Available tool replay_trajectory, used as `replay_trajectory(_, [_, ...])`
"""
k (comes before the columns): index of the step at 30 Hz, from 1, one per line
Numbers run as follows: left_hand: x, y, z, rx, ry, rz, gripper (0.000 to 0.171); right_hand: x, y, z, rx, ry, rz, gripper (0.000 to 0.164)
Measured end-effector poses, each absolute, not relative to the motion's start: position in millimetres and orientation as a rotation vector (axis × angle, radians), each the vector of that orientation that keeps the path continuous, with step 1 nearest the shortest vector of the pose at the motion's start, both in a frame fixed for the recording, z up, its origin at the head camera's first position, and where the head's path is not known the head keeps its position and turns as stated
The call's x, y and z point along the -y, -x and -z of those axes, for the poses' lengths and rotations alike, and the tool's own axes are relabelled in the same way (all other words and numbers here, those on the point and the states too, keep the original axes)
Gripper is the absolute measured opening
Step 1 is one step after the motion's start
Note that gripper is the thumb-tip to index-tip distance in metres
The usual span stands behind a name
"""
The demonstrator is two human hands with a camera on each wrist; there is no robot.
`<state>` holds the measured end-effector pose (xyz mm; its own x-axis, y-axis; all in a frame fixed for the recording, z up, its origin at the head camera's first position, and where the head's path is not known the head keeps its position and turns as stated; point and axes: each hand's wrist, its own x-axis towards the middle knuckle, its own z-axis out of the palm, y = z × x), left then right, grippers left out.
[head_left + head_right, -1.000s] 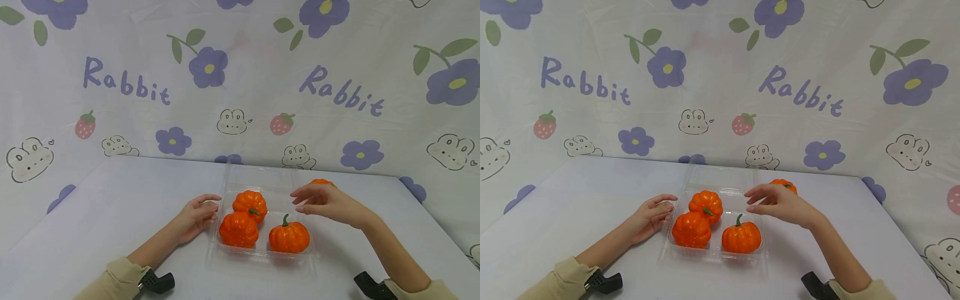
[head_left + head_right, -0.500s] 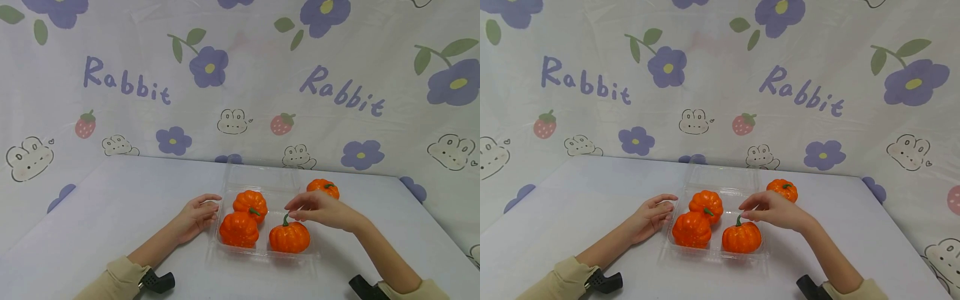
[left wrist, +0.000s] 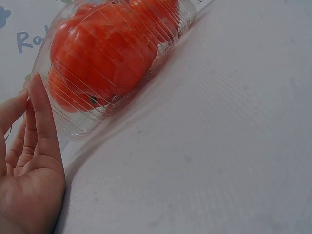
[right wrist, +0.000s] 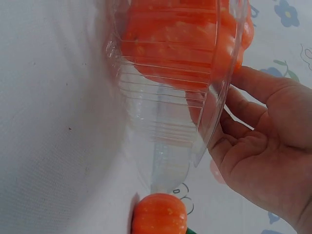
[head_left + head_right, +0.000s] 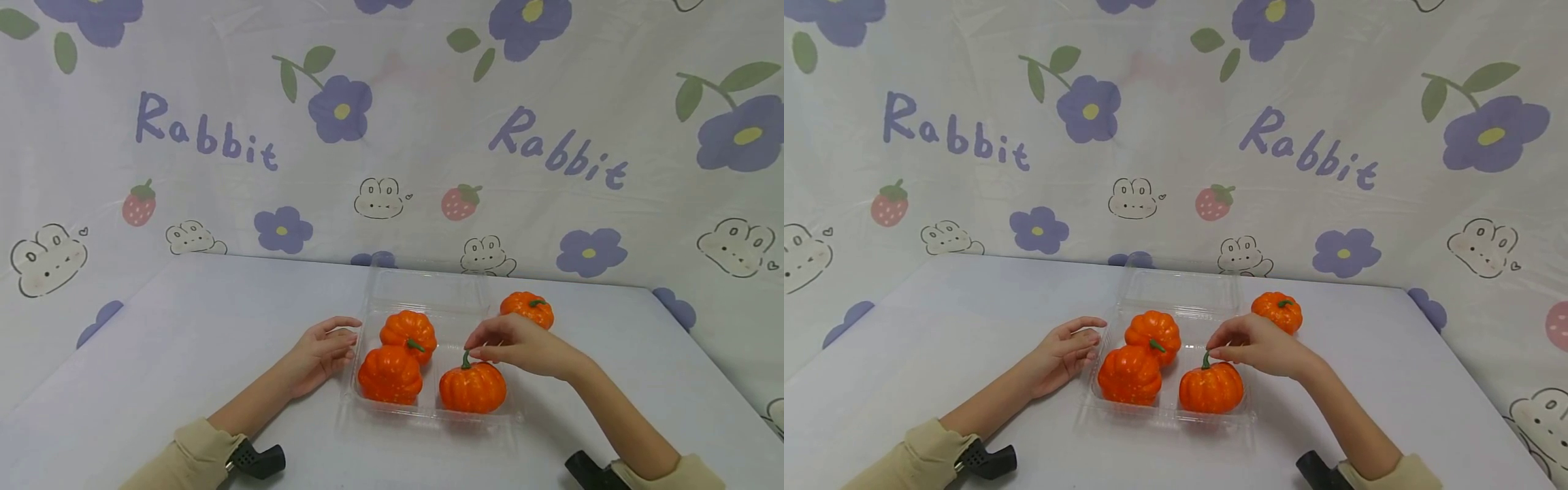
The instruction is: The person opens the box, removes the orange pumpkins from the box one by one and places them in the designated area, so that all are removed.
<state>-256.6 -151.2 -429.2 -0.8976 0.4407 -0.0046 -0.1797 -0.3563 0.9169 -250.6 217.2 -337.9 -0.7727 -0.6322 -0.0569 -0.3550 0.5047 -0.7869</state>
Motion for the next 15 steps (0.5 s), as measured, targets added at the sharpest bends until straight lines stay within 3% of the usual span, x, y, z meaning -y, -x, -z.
replay_trajectory(15, [151.3, 258.1, 429.6, -1.503, -0.343, -2.287, 0.023, -216.9, 251.7, 339.3, -2.439, 0.782, 1.199, 0.014])
